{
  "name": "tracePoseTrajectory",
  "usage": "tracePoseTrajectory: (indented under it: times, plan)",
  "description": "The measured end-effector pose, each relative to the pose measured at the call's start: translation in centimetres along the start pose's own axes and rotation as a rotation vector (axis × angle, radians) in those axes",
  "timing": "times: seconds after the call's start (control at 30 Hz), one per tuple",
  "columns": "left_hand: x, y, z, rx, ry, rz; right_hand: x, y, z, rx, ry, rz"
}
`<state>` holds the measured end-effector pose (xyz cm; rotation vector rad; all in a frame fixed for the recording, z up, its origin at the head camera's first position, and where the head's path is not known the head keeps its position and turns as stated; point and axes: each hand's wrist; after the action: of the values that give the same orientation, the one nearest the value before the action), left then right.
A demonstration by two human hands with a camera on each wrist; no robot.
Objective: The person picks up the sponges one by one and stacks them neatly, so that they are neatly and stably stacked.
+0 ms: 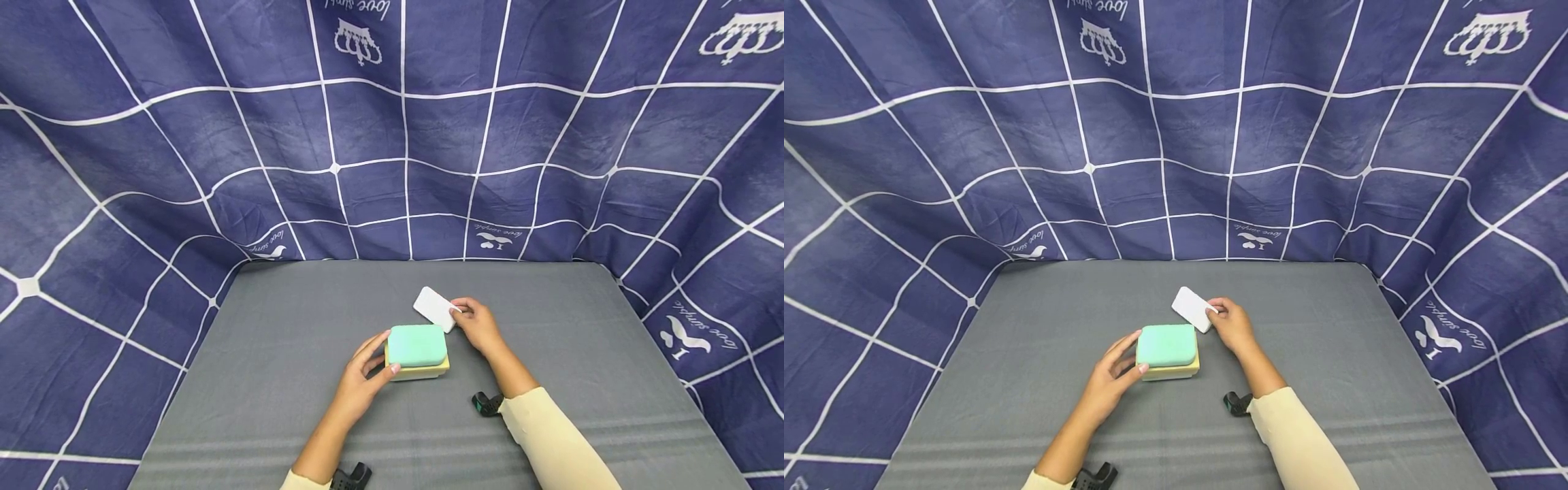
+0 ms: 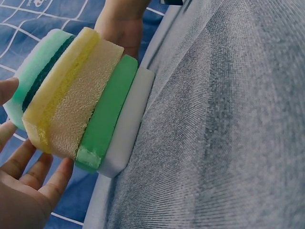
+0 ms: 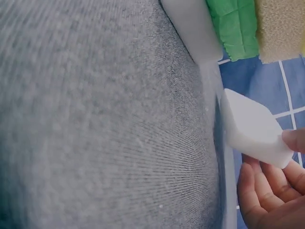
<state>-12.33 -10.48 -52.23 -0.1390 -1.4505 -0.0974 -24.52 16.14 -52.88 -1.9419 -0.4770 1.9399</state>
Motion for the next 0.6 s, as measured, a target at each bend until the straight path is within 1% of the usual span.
tracePoseTrajectory:
  times: [0.1, 0.27, 0.4, 0.6]
  plan:
    - [0.1, 0.0, 0.0, 0.003, -0.005, -0.001, 0.1, -0.1, -0.2, 0.004, 0.025, 0.082]
    - [0.2, 0.0, -0.1, 0.012, -0.021, -0.008, -0.1, -0.4, -0.7, -0.034, 0.067, 0.268]
    - [0.2, 0.0, -0.1, 0.015, -0.019, -0.020, -0.7, -0.7, -1.2, -0.038, 0.051, 0.373]
    - [0.2, 0.0, 0.0, 0.020, -0.018, -0.015, -1.7, -1.3, -2.2, -0.019, -0.008, 0.431]
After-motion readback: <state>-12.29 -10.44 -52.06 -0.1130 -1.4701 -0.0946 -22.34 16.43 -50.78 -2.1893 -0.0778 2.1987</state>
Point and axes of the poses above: each hand's wrist, its own z-axis towards the middle knuckle, its own y-axis out of the palm, x = y × z, and after that the axes turned 4 degrees about -z, right-handed
